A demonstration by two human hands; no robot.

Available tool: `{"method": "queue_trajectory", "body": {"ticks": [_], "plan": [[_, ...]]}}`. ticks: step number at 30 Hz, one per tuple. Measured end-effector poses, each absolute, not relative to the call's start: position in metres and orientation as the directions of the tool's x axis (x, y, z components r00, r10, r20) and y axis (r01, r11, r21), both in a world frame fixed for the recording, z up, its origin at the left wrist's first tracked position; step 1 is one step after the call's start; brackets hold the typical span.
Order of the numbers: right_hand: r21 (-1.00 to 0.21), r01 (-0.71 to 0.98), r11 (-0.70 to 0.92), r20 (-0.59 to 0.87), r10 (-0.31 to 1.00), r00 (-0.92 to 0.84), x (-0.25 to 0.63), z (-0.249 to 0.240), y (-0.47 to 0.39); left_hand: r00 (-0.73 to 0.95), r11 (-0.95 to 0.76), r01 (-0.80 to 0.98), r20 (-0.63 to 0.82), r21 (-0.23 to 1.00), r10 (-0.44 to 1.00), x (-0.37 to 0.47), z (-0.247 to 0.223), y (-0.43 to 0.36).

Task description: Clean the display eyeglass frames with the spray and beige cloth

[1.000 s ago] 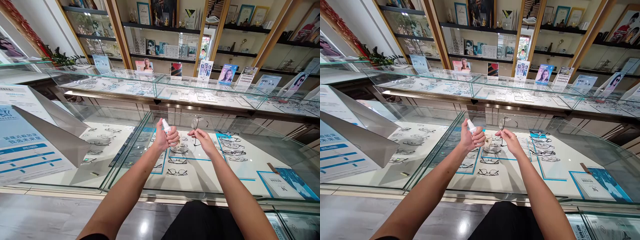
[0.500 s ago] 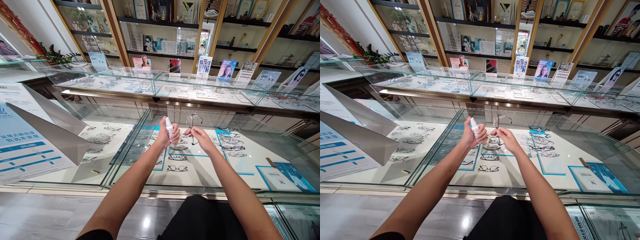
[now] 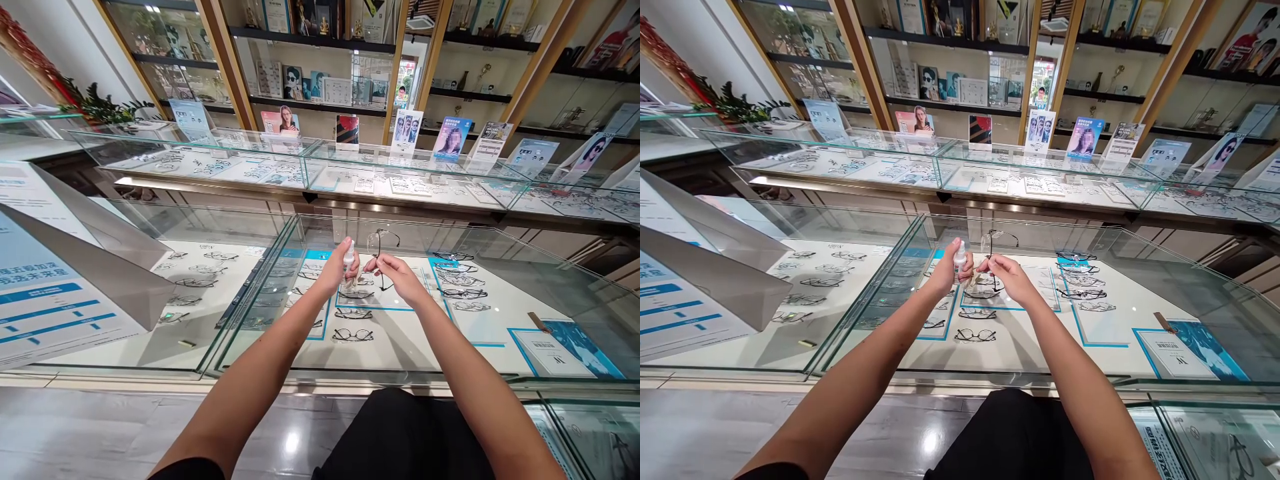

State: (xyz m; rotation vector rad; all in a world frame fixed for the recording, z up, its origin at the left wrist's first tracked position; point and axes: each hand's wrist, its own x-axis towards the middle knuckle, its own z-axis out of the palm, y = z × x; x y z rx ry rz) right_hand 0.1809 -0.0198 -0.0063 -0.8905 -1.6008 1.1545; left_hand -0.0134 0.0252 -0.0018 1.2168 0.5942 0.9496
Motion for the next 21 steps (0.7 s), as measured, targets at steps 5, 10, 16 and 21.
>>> {"method": "queue_trajectory", "body": {"ticks": [5, 10, 16, 21], "plan": [[-0.971, -0.044, 0.234, 0.232, 0.891, -0.391, 0.177, -0.003, -0.026, 0.404, -0.165, -0.132, 0.205, 0.977, 0.891, -0.011, -0.009, 0.024], [-0.973, -0.12, 0.197, 0.23, 0.866, -0.444, 0.175, -0.002, -0.027, 0.383, -0.227, -0.051, 0.23, 0.972, 0.895, -0.01, -0.008, 0.021], [-0.977, -0.14, 0.161, 0.208, 0.869, -0.449, 0.174, 0.0, -0.029, 0.412, -0.242, -0.061, 0.245, 0.968, 0.878, -0.009, -0.005, 0.018], [-0.953, -0.263, 0.147, 0.237, 0.906, -0.352, 0.176, 0.002, -0.026, 0.398, -0.233, -0.063, 0.238, 0.97, 0.886, -0.006, -0.008, 0.015]]}}
